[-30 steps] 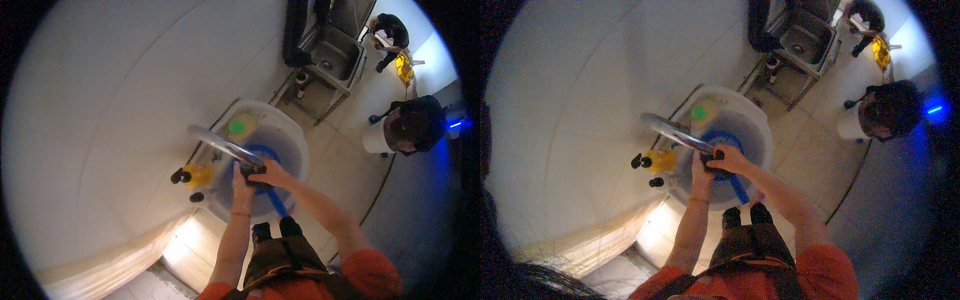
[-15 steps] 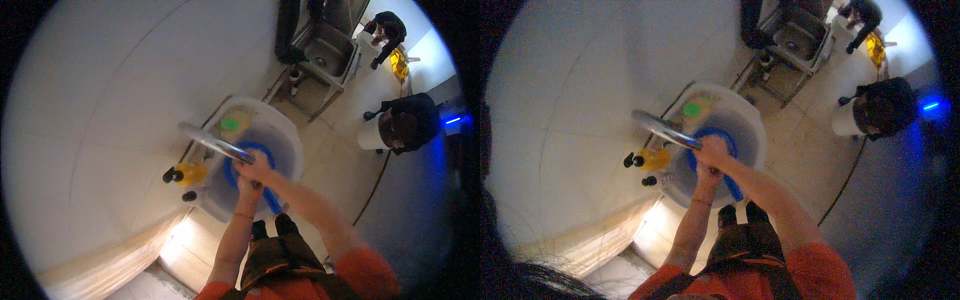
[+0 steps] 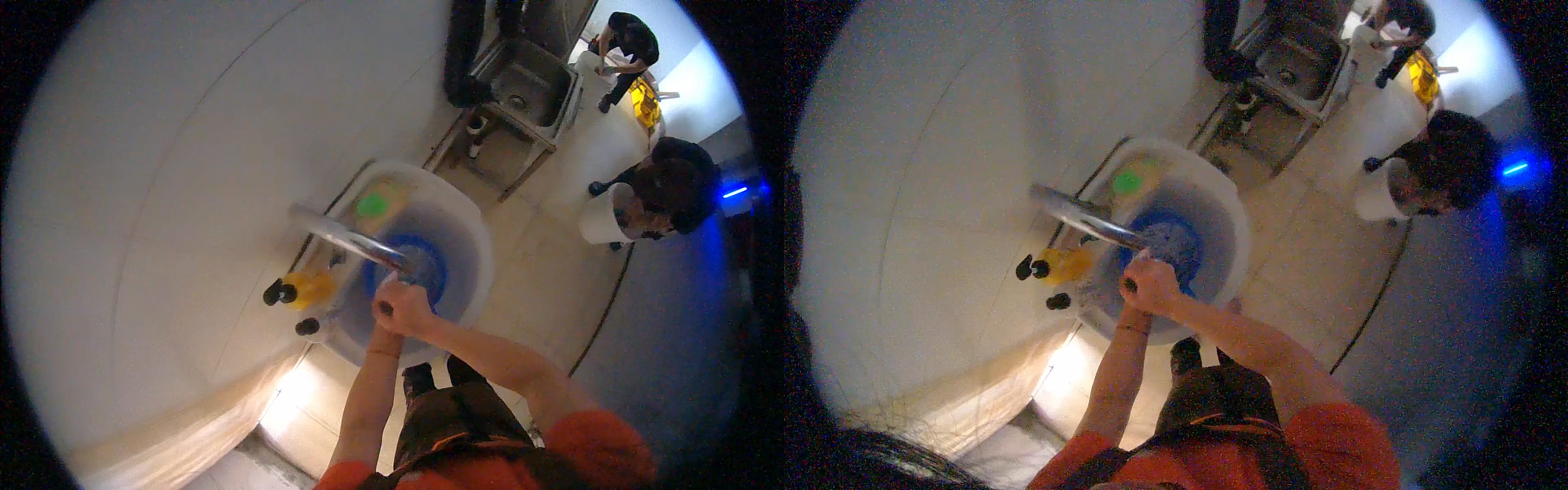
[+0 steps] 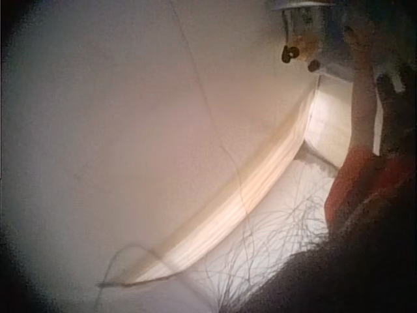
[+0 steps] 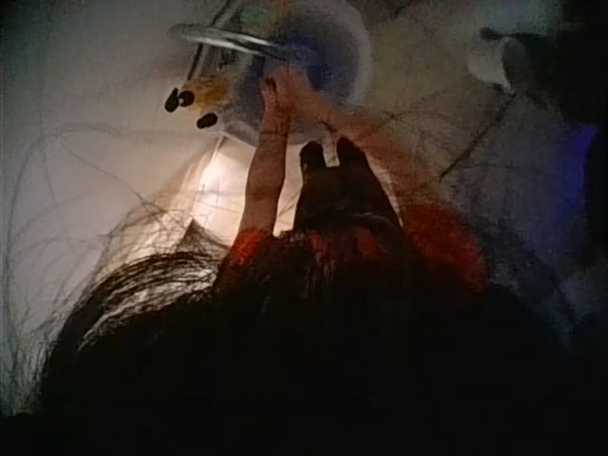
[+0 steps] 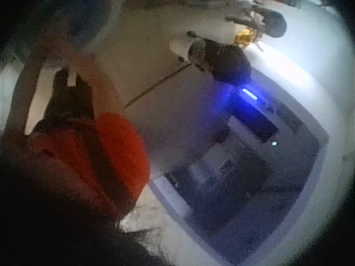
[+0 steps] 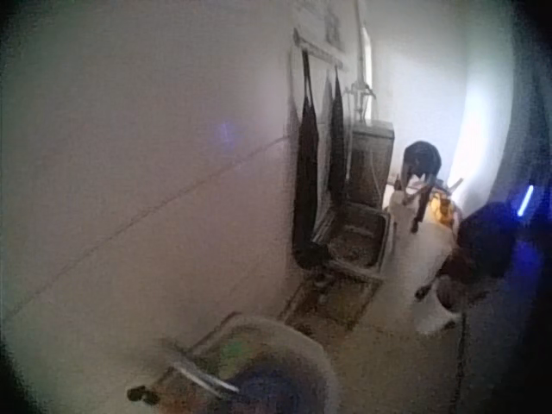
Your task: The person washes a pair of black gloves in a sink using a blue strainer and water, then wrings them out. They walk through a warehouse area and place the gloves into a locker.
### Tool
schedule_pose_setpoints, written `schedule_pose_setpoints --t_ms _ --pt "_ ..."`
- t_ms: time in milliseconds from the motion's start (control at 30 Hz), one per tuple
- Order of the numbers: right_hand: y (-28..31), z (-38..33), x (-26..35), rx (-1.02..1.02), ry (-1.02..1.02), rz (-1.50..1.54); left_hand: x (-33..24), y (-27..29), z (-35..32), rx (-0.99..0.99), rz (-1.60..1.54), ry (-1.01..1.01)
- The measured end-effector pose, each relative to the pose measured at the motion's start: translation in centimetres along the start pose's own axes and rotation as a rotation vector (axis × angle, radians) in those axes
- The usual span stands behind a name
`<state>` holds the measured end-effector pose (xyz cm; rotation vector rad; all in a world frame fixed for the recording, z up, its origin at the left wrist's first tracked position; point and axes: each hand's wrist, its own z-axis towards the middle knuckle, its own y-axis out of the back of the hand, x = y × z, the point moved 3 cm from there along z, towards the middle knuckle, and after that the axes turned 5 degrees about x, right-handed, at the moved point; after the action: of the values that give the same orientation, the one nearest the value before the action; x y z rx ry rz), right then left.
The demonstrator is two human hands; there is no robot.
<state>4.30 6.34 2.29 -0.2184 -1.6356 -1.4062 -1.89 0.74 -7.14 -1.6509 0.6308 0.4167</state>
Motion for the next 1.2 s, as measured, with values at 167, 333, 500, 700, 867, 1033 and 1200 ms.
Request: schedule_pose_setpoints --t_ms 167,333,500,700,867,1033,1200 --pt "2.5 5.2 -6.3 0.063 -0.101 -0.002 -3.2 -6.2 2.2 -0.409 0.132 0.253" --pt "4.4 7.3 -9.4 0.356 -0.403 0.723 -5.4 -8.3 2.4 -0.196 0.398 0.412" --pt "10.5 3.7 -4.8 1.074 -0.462 0.815 -6.2 -7.9 1.4 -0.375 0.139 0.372" --pt "10.4 1.1 -7.2 1.067 -0.332 0.274 -7.0 -9.0 0.0 -0.363 0.380 -0.156" --pt "10.1 -0.5 -10.0 0.434 -0.539 1.155 -5.6 -7.5 1.8 -0.351 -0.322 0.025" --pt "8.3 -0.5 -2.4 0.413 -0.107 0.836 -0.2 -1.0 2.4 -0.238 -0.038 -0.040" --pt "4.0 -4.0 3.5 0.234 0.142 -0.160 0.2 -2.0 3.0 0.171 -0.729 0.150"
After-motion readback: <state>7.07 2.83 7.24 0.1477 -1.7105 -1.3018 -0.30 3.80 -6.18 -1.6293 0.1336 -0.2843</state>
